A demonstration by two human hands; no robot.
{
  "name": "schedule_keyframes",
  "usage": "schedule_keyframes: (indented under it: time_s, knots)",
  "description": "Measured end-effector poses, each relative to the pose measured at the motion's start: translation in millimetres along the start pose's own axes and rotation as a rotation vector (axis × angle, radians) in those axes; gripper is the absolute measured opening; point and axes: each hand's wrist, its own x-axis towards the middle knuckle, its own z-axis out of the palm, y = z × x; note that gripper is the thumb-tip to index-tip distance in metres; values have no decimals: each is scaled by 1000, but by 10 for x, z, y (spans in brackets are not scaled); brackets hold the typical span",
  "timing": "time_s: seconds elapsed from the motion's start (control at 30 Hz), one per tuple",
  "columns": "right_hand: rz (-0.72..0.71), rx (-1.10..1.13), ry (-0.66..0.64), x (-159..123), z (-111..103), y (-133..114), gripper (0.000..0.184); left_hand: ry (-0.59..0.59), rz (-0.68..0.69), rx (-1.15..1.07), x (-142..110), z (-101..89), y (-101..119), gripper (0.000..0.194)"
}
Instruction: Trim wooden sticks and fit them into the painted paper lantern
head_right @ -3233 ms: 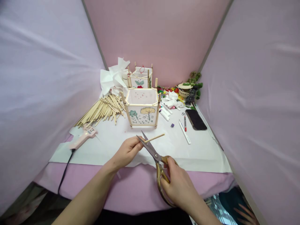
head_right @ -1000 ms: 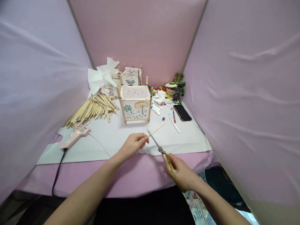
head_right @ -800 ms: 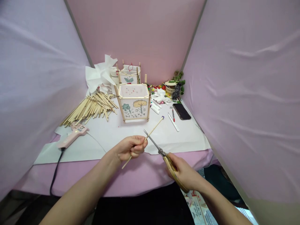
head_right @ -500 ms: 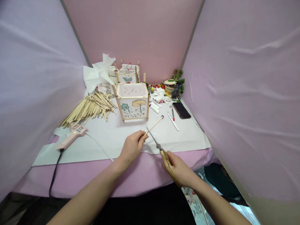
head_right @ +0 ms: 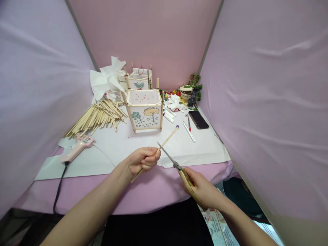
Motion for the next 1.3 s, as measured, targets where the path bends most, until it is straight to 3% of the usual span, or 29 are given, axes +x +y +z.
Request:
schedule_keyframes:
  time_s: [0.07,0.17,0.23,0.3,0.4,0.53,0.6,0.67,0.73,0.8,0.87,0.97,1.03,1.1,1.17,1.23,1.3]
  knots:
    - [24,16,32,46,34,30,9,248,102,198,35,56,-14,27]
    - [43,-5,74,114,85,61,7,681,347,667,78,164,-75,23]
    - [39,-13,76,134,105,66,7,824,488,930,89,219,-119,20]
    - [26,1,69,132,110,65,6,848,545,1043,83,242,-139,24]
    - [25,30,51,99,100,57,5,721,431,841,49,195,-106,26]
    - [16,37,27,19,58,35,4,202,92,186,-7,37,-24,26]
    - [-2,34,10,-10,36,33,5,-23,-11,5,-17,-13,1,27]
    - [-8,42,8,-9,26,50,7,-50,-27,8,-5,-9,7,29]
    - [8,47,34,25,37,76,9,171,67,195,26,47,-14,28]
    - [32,30,83,78,63,91,12,522,242,530,64,126,-63,24]
    - [49,5,121,124,93,80,13,790,405,881,95,193,-126,19]
    - [57,-7,115,155,118,30,15,889,499,1134,112,228,-188,25]
    - [53,-11,90,149,114,2,16,851,486,1050,100,210,-183,28]
    - [48,-21,69,127,94,-7,16,739,418,796,71,170,-148,27]
    - [37,-41,59,90,58,0,16,535,302,448,25,120,-100,27]
    - [12,-48,33,46,14,12,15,260,164,130,-29,70,-53,27]
    - [-15,-27,-22,11,-27,26,12,19,53,-69,-72,33,-18,25]
